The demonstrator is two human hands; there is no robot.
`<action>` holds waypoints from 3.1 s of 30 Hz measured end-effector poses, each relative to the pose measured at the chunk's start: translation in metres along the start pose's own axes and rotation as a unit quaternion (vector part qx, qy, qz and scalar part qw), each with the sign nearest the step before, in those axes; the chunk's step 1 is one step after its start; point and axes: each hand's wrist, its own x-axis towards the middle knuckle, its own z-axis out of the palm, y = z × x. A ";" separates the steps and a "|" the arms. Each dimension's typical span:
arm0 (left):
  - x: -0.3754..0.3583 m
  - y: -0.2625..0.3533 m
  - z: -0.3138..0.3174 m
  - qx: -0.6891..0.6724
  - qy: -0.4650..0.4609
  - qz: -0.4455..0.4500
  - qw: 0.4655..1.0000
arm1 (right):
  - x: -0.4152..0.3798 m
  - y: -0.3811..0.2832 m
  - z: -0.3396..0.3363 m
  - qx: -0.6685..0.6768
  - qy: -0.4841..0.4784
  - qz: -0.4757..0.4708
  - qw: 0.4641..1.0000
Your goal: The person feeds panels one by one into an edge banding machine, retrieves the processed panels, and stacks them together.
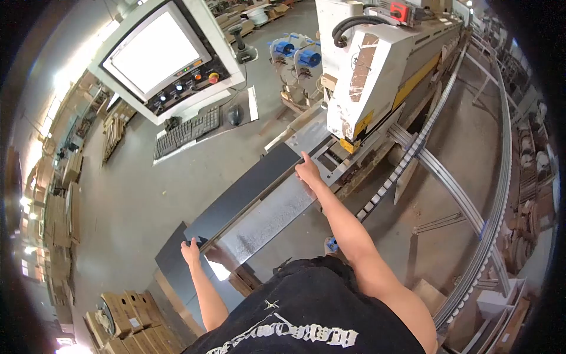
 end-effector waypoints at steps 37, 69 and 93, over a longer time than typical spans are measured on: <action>-0.087 -0.067 -0.040 -0.034 -0.138 -0.093 0.985 | -0.071 0.047 -0.023 -0.056 0.036 0.006 0.998; -0.084 -0.062 -0.031 -0.029 -0.095 -0.063 0.993 | -0.072 0.039 -0.017 -0.159 0.088 -0.022 0.983; -0.082 -0.082 -0.061 -0.179 -0.172 -0.114 0.962 | -0.194 0.060 0.093 0.282 -0.084 0.126 0.947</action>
